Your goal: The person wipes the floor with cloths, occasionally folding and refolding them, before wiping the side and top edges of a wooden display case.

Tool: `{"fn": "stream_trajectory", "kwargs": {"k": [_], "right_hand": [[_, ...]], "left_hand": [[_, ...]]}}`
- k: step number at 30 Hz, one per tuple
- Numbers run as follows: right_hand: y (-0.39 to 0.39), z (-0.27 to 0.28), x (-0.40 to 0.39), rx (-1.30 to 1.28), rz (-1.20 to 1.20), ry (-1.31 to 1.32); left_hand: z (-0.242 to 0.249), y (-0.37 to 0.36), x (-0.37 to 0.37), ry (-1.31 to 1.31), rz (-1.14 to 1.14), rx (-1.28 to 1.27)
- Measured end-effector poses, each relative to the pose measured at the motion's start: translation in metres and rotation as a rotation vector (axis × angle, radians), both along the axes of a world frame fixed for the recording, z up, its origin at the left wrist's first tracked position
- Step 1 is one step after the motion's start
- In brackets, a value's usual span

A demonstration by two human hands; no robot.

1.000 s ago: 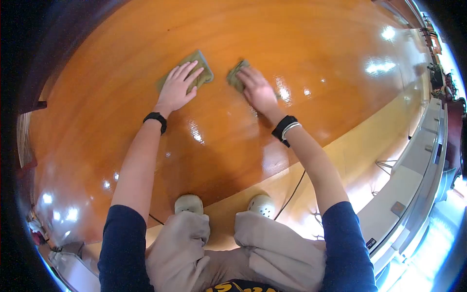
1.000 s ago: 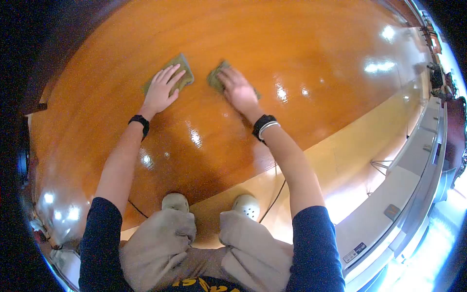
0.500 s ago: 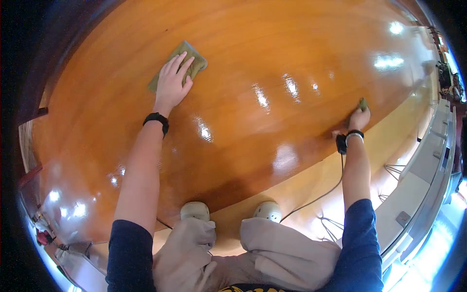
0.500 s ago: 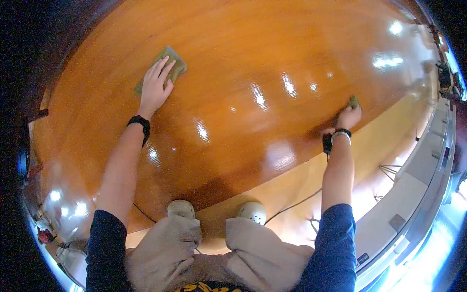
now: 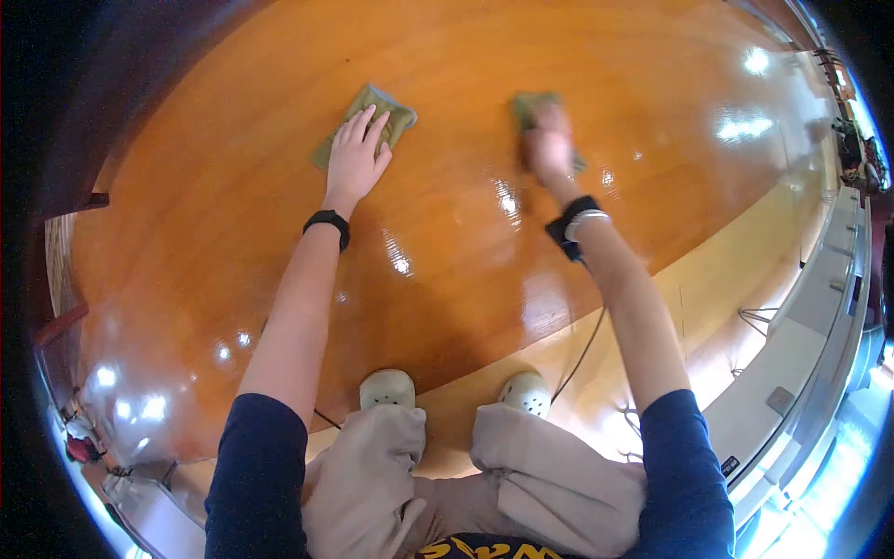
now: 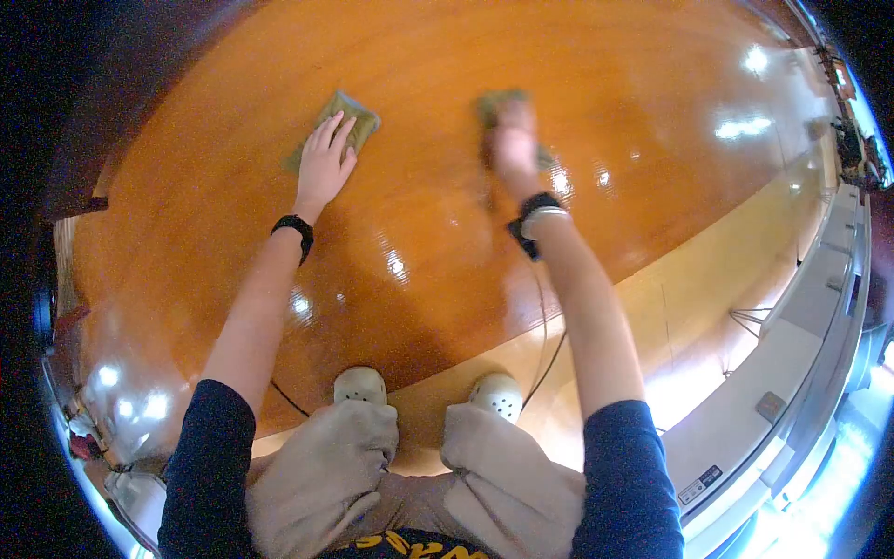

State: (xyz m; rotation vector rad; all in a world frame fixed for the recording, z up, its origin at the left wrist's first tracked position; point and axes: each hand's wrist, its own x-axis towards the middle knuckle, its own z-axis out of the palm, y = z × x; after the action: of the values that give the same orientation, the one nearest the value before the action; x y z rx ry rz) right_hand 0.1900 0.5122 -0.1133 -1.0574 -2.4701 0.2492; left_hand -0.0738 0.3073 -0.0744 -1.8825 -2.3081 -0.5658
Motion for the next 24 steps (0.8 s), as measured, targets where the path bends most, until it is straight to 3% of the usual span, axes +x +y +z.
{"fn": "stream_trajectory", "kwargs": {"k": [1, 2, 3, 7, 11, 14, 16, 17, 19, 21, 22, 23, 24], "right_hand": [[-0.04, 0.024, -0.042, -0.783, 0.082, 0.529], [-0.067, 0.031, -0.063, -0.106, 0.285, 0.095], [-0.095, 0.029, -0.086, 0.011, 0.424, 0.033], [-0.207, 0.022, -0.108, -0.081, 0.875, 0.075], [-0.286, 0.031, -0.064, -0.126, 1.195, 0.088], [-0.293, 0.043, -0.018, -0.192, 1.318, -0.017], [-0.266, 0.05, 0.013, -0.249, 1.377, -0.012], [-0.247, 0.048, 0.027, -0.178, 1.366, -0.039], [-0.199, 0.04, 0.06, -0.013, 1.251, -0.126], [-0.147, 0.069, 0.091, -0.245, 1.014, -0.224], [-0.13, 0.075, 0.107, -0.261, 0.758, -0.174], [-0.11, 0.076, 0.117, -0.57, 0.419, -0.223], [-0.075, 0.056, 0.152, -0.173, 0.275, 0.01]], "left_hand": [[0.002, -0.007, -0.001, 0.008, 0.002, 0.002], [0.005, -0.017, -0.001, 0.012, 0.009, -0.018], [0.008, -0.028, -0.002, 0.013, 0.017, -0.039], [0.025, -0.09, -0.024, 0.082, 0.056, -0.195], [0.024, -0.171, -0.06, 0.164, 0.197, -0.268], [0.031, -0.214, -0.079, 0.138, 0.371, -0.298], [0.044, -0.227, -0.084, -0.077, 0.72, -0.427], [0.042, -0.231, -0.089, -0.074, 0.72, -0.427], [0.029, -0.232, -0.099, -0.087, 0.957, -0.45], [0.022, -0.214, -0.095, -0.053, 1.059, -0.426], [0.017, -0.2, -0.091, -0.018, 1.157, -0.399], [-0.002, -0.182, -0.088, 0.05, 1.103, -0.39], [-0.018, -0.165, -0.082, 0.118, 1.051, -0.38]]}}
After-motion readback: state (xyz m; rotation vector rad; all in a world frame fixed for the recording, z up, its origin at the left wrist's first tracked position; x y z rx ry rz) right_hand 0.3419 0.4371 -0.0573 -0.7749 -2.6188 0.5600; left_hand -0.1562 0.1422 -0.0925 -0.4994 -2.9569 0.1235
